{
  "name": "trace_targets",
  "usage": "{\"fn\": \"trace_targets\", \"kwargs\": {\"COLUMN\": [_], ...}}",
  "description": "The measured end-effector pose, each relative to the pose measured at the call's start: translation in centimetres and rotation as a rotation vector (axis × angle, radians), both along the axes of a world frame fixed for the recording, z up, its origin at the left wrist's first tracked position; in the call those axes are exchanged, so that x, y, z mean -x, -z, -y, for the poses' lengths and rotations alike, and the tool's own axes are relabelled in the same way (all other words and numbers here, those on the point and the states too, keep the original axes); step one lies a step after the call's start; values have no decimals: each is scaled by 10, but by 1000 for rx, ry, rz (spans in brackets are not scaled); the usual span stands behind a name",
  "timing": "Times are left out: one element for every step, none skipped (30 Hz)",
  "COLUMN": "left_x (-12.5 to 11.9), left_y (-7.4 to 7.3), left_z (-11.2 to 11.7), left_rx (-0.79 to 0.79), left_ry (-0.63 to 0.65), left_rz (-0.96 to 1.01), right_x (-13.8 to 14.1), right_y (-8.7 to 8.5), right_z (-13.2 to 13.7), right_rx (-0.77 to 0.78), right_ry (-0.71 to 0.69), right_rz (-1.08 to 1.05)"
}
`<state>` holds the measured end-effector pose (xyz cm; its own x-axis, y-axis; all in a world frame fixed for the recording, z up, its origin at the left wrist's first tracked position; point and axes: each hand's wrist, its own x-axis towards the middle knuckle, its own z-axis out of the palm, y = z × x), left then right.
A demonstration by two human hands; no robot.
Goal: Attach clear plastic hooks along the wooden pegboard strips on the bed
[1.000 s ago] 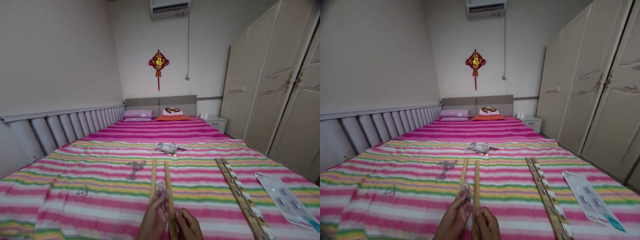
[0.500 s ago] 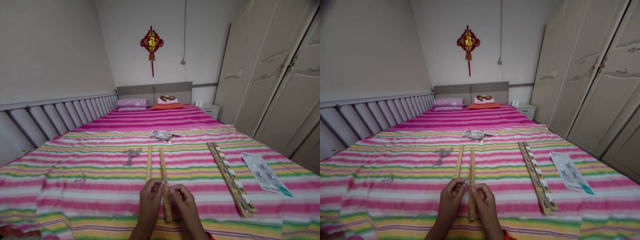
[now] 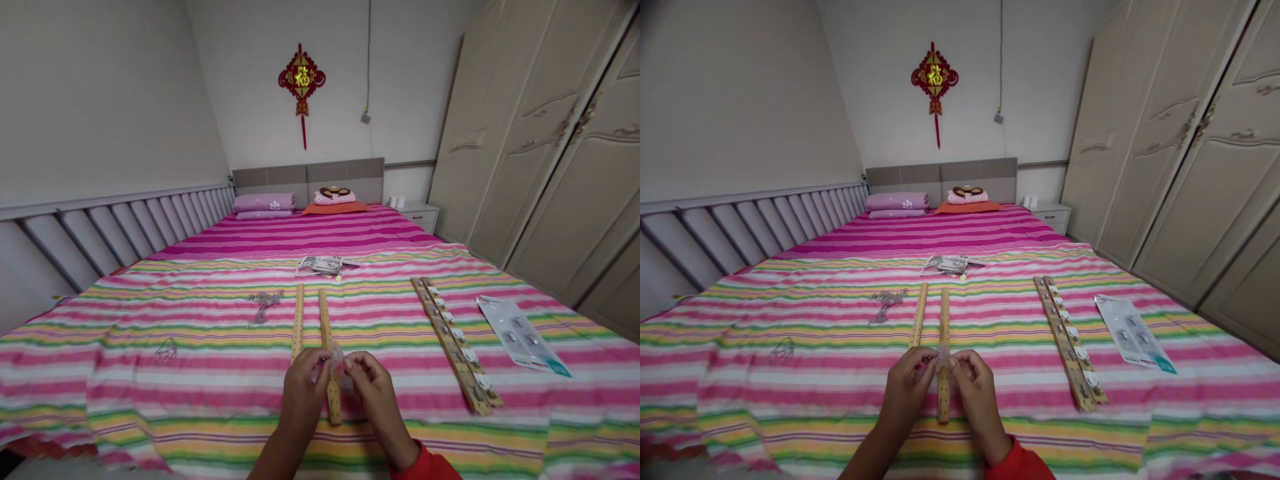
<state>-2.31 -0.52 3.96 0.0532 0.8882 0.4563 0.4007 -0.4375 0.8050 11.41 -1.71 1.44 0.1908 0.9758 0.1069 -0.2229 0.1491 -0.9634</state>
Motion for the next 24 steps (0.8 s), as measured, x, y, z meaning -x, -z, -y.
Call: {"fn": "trace_targets", "kwargs": {"left_x": [2,3,5,6,7,8,9,9,10,10,11,11,11,11,11,11,10,10,9,7,6,4,3,1], "left_y": [-2,-4,-7,-9,-12,-14,-16,-18,-20,-21,-21,-22,-22,-22,-21,-20,-19,-18,-16,-15,-13,-12,-11,-9], "left_z": [-2,-4,-6,-8,-10,-11,-13,-15,-17,-18,-20,-22,-23,-24,-25,-25,-25,-24,-22,-19,-16,-13,-9,-5], "left_rx": [-15,-30,-43,-53,-60,-65,-67,-69,-69,-70,-70,-72,-75,-78,-82,-85,-86,-87,-85,-79,-68,-51,-31,-8], "left_ry": [36,82,139,202,261,308,342,366,382,394,404,411,415,415,412,408,404,401,400,402,405,413,423,429], "left_rz": [-22,-48,-78,-108,-138,-166,-195,-222,-247,-272,-297,-321,-338,-349,-357,-361,-357,-342,-317,-279,-234,-189,-152,-122], "right_x": [-2,-4,-7,-9,-10,-12,-13,-15,-16,-17,-17,-18,-18,-17,-16,-15,-14,-12,-11,-10,-9,-8,-8,-8], "right_y": [-2,-4,-5,-6,-6,-5,-4,-3,-1,1,3,5,6,8,10,11,13,15,17,18,20,21,21,21], "right_z": [0,0,-1,-2,-3,-4,-6,-7,-7,-7,-7,-6,-6,-5,-5,-5,-4,-4,-4,-4,-4,-4,-4,-5], "right_rx": [9,21,34,46,59,71,83,94,103,108,111,113,117,124,134,147,159,170,176,178,175,169,162,153], "right_ry": [4,8,9,7,-1,-13,-27,-42,-56,-66,-70,-70,-69,-68,-71,-77,-82,-85,-86,-86,-83,-79,-75,-71], "right_rz": [-1,-6,-16,-29,-42,-53,-59,-60,-57,-52,-49,-49,-50,-54,-57,-61,-66,-75,-89,-107,-126,-146,-160,-171]}}
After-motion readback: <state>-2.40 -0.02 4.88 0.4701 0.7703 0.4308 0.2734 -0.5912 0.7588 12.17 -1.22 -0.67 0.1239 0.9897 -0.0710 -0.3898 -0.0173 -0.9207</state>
